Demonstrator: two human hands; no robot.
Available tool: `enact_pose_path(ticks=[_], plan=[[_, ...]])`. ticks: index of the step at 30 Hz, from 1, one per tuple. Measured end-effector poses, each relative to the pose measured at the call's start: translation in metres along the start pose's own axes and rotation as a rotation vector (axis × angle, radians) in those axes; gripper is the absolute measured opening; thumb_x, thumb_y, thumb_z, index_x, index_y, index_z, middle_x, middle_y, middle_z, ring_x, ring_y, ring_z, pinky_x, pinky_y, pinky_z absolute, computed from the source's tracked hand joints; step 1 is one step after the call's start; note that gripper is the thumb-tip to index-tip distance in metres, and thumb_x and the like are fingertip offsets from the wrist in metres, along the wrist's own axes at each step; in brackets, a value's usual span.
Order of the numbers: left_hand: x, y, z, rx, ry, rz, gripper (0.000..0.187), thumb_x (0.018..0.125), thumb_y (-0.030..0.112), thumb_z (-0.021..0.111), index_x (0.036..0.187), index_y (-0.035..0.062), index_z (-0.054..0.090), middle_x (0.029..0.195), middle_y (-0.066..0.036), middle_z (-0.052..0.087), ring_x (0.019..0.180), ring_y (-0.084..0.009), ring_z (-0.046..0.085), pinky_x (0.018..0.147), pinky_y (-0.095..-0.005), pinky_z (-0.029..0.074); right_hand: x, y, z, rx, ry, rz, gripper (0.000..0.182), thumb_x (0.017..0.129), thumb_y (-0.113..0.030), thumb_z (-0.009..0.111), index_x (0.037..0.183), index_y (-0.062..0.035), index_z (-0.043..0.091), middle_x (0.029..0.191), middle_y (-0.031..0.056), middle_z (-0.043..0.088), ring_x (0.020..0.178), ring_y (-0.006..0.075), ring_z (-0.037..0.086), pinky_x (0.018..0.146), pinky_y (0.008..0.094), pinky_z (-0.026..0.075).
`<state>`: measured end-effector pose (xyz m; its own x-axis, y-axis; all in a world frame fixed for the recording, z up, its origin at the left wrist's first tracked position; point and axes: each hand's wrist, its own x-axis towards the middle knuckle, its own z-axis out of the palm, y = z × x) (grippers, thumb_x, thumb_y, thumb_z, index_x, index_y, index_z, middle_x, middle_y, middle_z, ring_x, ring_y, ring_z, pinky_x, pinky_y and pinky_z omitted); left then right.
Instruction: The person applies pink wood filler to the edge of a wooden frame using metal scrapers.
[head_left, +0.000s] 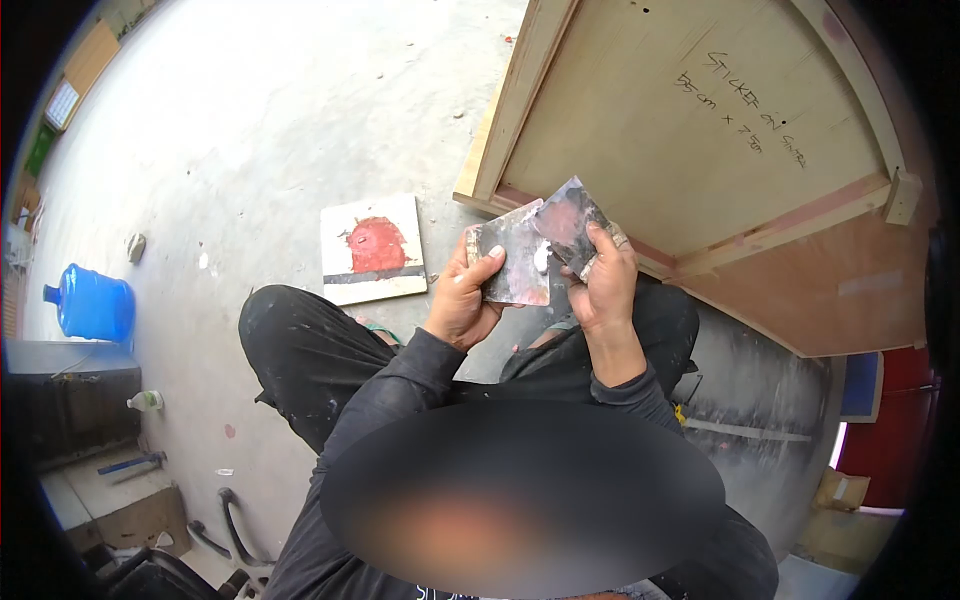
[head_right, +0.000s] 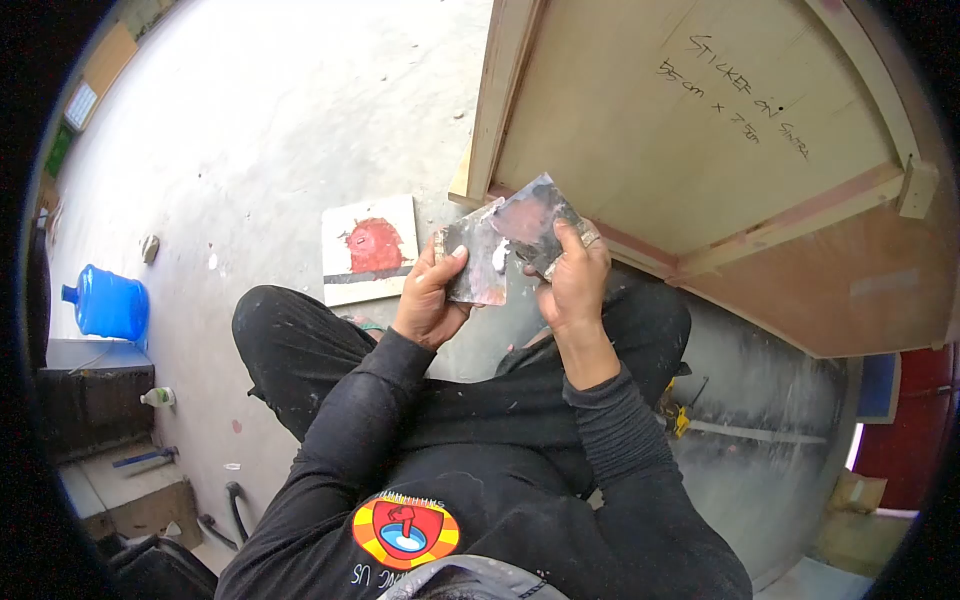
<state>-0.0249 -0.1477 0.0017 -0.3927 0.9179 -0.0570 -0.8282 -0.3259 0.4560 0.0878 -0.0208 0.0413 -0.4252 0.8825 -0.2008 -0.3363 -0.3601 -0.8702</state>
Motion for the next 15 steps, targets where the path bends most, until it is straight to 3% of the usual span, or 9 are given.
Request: enact_pose_path(ticks=[4, 7, 10, 13, 15], plan=[[0.000, 0.012, 0.011, -0.019, -0.015, 0.080, 0.047, 0.100, 0.008, 0.052, 0.144, 0.0073, 0.035, 0.126, -0.012, 0.059, 0.108, -0.0245, 0.066, 0.084, -0.0453, 0.061, 0.001, 0.006, -0.010, -0.057, 0.068, -0.042, 0.020, 0.093, -0.011, 0.055, 0.111, -0.0059, 0.061, 0.095, 0.0057, 0.068, 0.076, 0.0201, 0.069, 0.046, 0.0346, 0.052], [0.001, 0.029, 0.011, -0.004, -0.086, 0.163, 0.037, 0.099, 0.006, 0.055, 0.134, 0.0084, 0.042, 0.122, -0.012, 0.060, 0.111, -0.0217, 0.064, 0.087, -0.0428, 0.060, -0.005, 0.006, -0.017, -0.008, 0.110, -0.116, 0.018, 0.093, -0.010, 0.055, 0.109, -0.0052, 0.061, 0.095, 0.0067, 0.068, 0.076, 0.0206, 0.069, 0.046, 0.0348, 0.053], [0.009, 0.029, 0.001, 0.220, 0.151, 0.443, 0.035, 0.099, 0.004, 0.055, 0.132, 0.0060, 0.043, 0.119, -0.009, 0.060, 0.102, -0.0169, 0.063, 0.088, -0.0323, 0.054, -0.021, -0.006, -0.013, 0.038, 0.035, -0.210, 0.018, 0.093, -0.011, 0.054, 0.109, -0.0043, 0.059, 0.095, 0.0058, 0.067, 0.075, 0.0194, 0.068, 0.047, 0.0332, 0.052], [0.012, 0.027, 0.002, 0.392, 0.257, 0.583, 0.032, 0.099, 0.005, 0.057, 0.129, 0.0030, 0.044, 0.114, -0.008, 0.061, 0.099, -0.0145, 0.061, 0.089, -0.0283, 0.050, -0.036, -0.003, -0.008, 0.028, -0.067, -0.271, 0.018, 0.095, -0.010, 0.053, 0.112, -0.0028, 0.058, 0.094, 0.0049, 0.066, 0.073, 0.0166, 0.067, 0.048, 0.0300, 0.053], [0.010, 0.024, 0.007, 0.490, 0.255, 0.628, 0.031, 0.099, 0.006, 0.058, 0.127, 0.0022, 0.045, 0.111, -0.007, 0.061, 0.098, -0.0133, 0.060, 0.088, -0.0273, 0.049, -0.034, 0.016, -0.014, -0.290, -0.091, -0.412, 0.018, 0.096, -0.005, 0.052, 0.113, -0.0014, 0.057, 0.094, 0.0056, 0.065, 0.071, 0.0147, 0.066, 0.048, 0.0298, 0.054]])
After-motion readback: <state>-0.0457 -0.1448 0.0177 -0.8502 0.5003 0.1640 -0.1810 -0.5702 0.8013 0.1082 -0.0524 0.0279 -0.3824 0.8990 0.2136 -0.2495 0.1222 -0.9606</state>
